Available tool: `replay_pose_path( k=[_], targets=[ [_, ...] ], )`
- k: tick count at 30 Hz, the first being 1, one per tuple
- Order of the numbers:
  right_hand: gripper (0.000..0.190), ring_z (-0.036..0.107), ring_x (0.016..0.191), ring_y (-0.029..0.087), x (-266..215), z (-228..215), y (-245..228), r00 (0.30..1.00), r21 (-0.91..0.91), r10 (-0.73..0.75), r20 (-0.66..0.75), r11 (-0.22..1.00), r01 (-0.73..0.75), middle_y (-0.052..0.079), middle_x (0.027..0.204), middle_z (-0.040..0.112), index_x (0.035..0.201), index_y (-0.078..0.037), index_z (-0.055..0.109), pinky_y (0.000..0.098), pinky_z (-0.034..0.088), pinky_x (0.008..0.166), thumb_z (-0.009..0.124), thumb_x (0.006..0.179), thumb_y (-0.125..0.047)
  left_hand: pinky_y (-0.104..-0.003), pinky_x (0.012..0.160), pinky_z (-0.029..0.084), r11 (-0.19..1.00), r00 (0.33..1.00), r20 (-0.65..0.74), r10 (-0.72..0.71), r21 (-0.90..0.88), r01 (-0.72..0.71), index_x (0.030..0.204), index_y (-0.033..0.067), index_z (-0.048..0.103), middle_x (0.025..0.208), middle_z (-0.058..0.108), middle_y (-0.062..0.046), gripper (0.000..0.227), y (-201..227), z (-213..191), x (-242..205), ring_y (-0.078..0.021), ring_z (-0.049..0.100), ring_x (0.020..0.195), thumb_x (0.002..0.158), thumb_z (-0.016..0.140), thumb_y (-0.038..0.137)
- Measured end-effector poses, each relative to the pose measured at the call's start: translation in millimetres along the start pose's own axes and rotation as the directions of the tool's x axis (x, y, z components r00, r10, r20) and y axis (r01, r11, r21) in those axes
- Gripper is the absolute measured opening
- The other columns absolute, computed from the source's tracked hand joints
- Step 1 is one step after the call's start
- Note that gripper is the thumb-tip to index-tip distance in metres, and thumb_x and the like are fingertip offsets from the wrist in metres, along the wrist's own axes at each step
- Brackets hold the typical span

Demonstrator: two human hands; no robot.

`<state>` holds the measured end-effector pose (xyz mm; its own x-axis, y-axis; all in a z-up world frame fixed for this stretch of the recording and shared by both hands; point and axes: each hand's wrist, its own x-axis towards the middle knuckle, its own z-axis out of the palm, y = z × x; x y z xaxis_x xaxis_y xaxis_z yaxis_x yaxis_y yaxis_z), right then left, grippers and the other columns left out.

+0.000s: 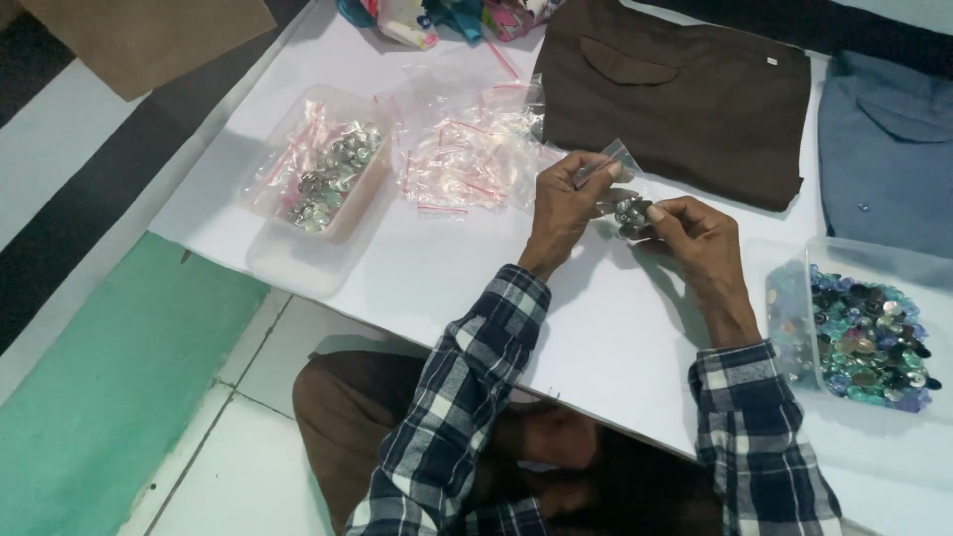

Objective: The person picks small, colorful buttons from a clear plastic container and places them into small zip-lock bags. They handle the buttons and bags by hand, occasionally placing a few buttons on the table before bagging them.

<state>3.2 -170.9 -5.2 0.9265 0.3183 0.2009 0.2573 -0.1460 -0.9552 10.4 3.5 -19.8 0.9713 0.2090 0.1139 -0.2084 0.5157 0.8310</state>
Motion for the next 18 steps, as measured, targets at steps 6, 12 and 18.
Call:
replay_pose_path(
  k=[6,12,18],
  targets=[
    [0.014,0.073,0.092,0.022,-1.0,0.2,-0.5,0.995,0.092,0.061,-0.079,0.994,-0.054,0.014,0.091,0.067,0.109,0.001,0.067,0.0356,0.064,0.077,0.064,0.106,-0.013,-0.031,0.067,0.067,0.996,1.000,0.014,0.009,0.087,-0.010,0.103,0.0066,0.072,0.090,0.073,-0.012,0.024,-9.0,-3.9,4.2,-0.0182,0.073,0.079,0.088,0.080,0.024],
    [0.020,0.070,0.090,0.022,-4.3,14.5,1.9,0.987,0.108,0.152,-0.052,0.983,-0.146,0.017,0.095,0.067,0.114,0.003,0.065,0.0359,0.063,0.076,0.067,0.106,-0.016,-0.036,0.072,0.066,0.972,0.998,-0.031,0.063,0.230,-0.054,0.108,0.0082,0.074,0.095,0.073,-0.015,0.024,4.7,-24.5,-10.1,-0.0243,0.073,0.088,0.091,0.077,0.024],
    [0.022,0.070,0.084,0.024,-5.8,77.2,-50.8,0.991,0.155,0.135,0.025,0.978,-0.137,0.017,0.091,0.065,0.111,0.007,0.064,0.0380,0.065,0.075,0.067,0.104,-0.014,-0.040,0.083,0.061,0.681,0.971,-0.039,0.236,0.720,-0.136,0.114,0.0300,0.071,0.091,0.077,-0.005,0.031,75.3,-73.2,-25.8,-0.0268,0.076,0.090,0.084,0.076,0.040]
  ],
)
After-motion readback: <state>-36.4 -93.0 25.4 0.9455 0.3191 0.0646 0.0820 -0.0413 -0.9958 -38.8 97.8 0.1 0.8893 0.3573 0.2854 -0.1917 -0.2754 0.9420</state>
